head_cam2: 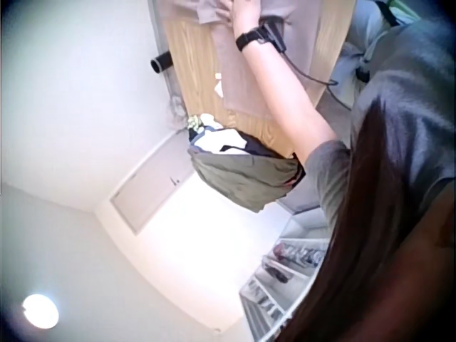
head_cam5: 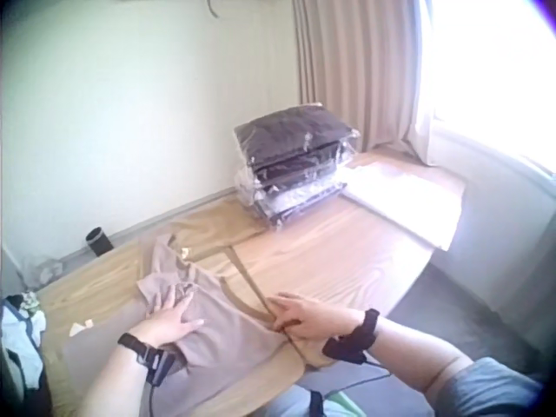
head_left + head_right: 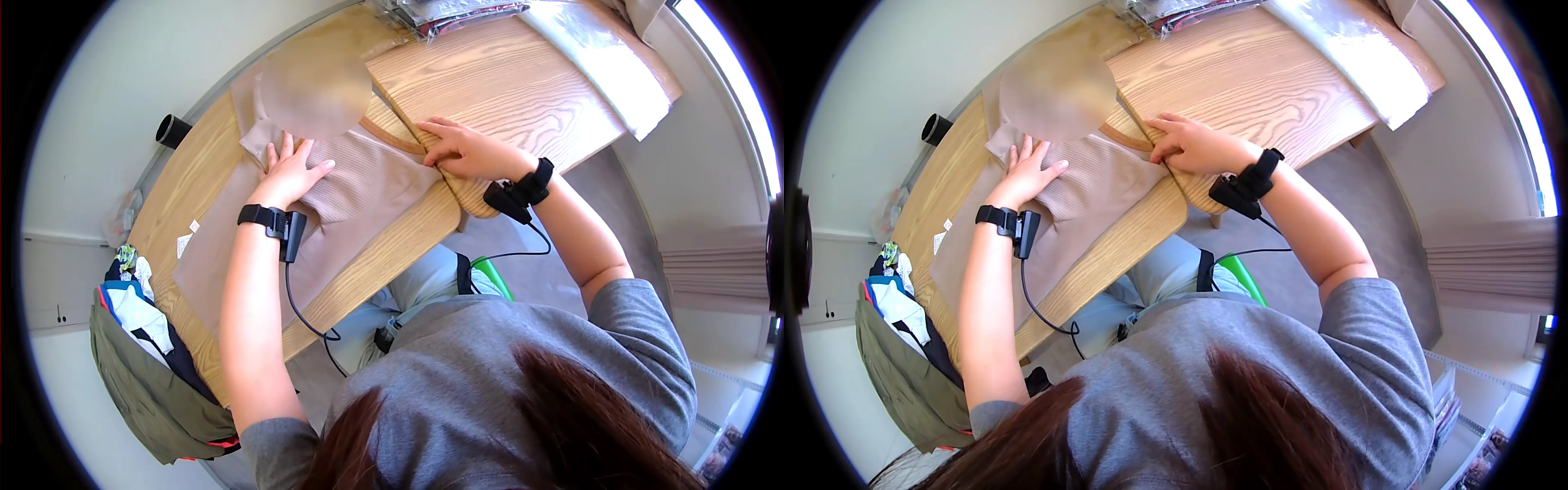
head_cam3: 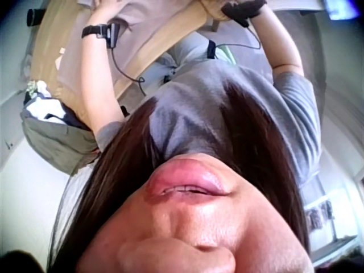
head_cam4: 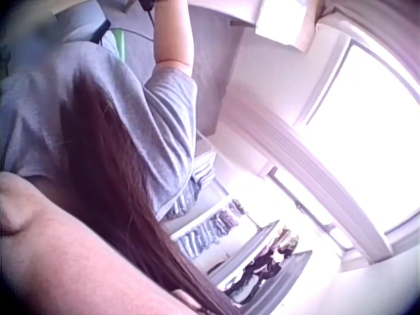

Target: Folding items of clothing and placing them into clear plastic bags on a table.

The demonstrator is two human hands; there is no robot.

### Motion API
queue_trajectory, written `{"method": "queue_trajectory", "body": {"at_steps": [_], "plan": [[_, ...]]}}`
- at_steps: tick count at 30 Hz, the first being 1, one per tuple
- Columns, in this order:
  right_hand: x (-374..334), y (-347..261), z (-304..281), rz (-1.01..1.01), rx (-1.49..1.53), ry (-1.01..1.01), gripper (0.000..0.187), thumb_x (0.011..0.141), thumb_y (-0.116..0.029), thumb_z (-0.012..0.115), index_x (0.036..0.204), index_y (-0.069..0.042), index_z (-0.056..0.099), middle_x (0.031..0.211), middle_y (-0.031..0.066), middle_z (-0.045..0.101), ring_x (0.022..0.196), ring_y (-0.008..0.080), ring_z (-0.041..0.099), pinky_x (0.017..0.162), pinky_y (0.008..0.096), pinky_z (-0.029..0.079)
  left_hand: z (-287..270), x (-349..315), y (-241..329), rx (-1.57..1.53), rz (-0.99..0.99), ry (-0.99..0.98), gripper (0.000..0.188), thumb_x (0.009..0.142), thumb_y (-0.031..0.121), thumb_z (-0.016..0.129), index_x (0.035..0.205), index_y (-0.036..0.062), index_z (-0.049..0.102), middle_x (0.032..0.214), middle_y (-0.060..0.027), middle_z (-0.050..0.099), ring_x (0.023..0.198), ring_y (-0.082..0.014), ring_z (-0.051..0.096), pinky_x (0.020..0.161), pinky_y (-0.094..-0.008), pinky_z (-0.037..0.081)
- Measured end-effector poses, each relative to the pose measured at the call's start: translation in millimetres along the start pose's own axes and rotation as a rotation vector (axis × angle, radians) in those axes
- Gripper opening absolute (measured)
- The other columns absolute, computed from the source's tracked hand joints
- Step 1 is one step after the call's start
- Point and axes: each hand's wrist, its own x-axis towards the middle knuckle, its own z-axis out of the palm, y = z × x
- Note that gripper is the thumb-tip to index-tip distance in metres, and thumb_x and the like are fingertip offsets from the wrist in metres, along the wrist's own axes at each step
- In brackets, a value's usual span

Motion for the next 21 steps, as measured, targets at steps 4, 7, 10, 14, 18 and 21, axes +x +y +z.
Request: {"method": "queue_trajectory", "body": {"at_steps": [4, 7, 10, 14, 18, 21], "plan": [[-7.5, -19.1, 3.2, 0.069, -0.032, -0.006, 0.02, 0.081, -0.016, 0.058, 0.096, -0.008, 0.069, 0.138, 0.0173, 0.042, 0.133, 0.037, 0.03, 0.107, 0.0402, 0.029, 4.6, 0.4, -14.0, -0.013, -0.047, -0.002, 0.078, 0.082, 0.057, 0.055, 0.146, 0.0287, 0.022, 0.155, -0.008, 0.0, 0.14, -0.0417, -0.002, 0.108, -0.0598, 0.011], [-8.5, -22.9, 13.0, 0.119, -0.044, 0.068, 0.024, 0.082, -0.025, 0.064, 0.094, -0.005, 0.07, 0.133, 0.0148, 0.049, 0.132, 0.0346, 0.032, 0.106, 0.0399, 0.029, 7.3, 0.6, -13.4, -0.01, -0.052, 0.009, 0.079, 0.082, 0.056, 0.055, 0.146, 0.0274, 0.021, 0.155, -0.0077, 0.0, 0.14, -0.0417, -0.002, 0.109, -0.0598, 0.011], [-7.3, -22.9, 19.6, 0.158, -0.089, 0.171, 0.021, 0.079, -0.025, 0.066, 0.087, -0.006, 0.07, 0.128, 0.0128, 0.053, 0.129, 0.0336, 0.036, 0.105, 0.0402, 0.032, 6.6, 2.4, -9.7, -0.003, -0.049, 0.006, 0.08, 0.082, 0.056, 0.055, 0.147, 0.025, 0.019, 0.155, -0.0072, -0.001, 0.139, -0.0425, -0.002, 0.109, -0.0592, 0.01], [3.9, -27.2, 30.9, 0.188, -0.174, 0.212, 0.018, 0.072, -0.026, 0.068, 0.073, -0.008, 0.069, 0.125, 0.0081, 0.057, 0.126, 0.0307, 0.04, 0.101, 0.0412, 0.035, 25.1, 22.6, -52.6, -0.004, 0.073, 0.317, 0.068, 0.085, 0.047, 0.056, 0.14, 0.0123, 0.036, 0.147, -0.0147, 0.031, 0.134, -0.0381, 0.03, 0.107, -0.0499, 0.027], [4.7, -36.2, 31.3, 0.25, -0.238, 0.248, 0.018, 0.069, -0.022, 0.068, 0.063, -0.006, 0.062, 0.124, 0.0093, 0.058, 0.125, 0.031, 0.042, 0.099, 0.0397, 0.038, -0.4, 11.9, -49.6, -0.419, 0.103, 0.559, 0.03, 0.083, 0.024, 0.064, 0.099, -0.0015, 0.067, 0.084, -0.0147, 0.069, 0.08, -0.0216, 0.067, 0.072, -0.0312, 0.05], [2.3, -37.5, 29.7, 0.312, -0.265, 0.26, 0.012, 0.066, -0.02, 0.063, 0.068, -0.009, 0.068, 0.124, 0.0063, 0.058, 0.123, 0.0286, 0.042, 0.098, 0.042, 0.037, -21.0, -0.6, -44.0, -0.537, 0.084, 0.57, 0.016, 0.082, 0.01, 0.062, 0.094, 0.0002, 0.068, 0.076, -0.0108, 0.068, 0.069, -0.0165, 0.064, 0.065, -0.0291, 0.05]]}}
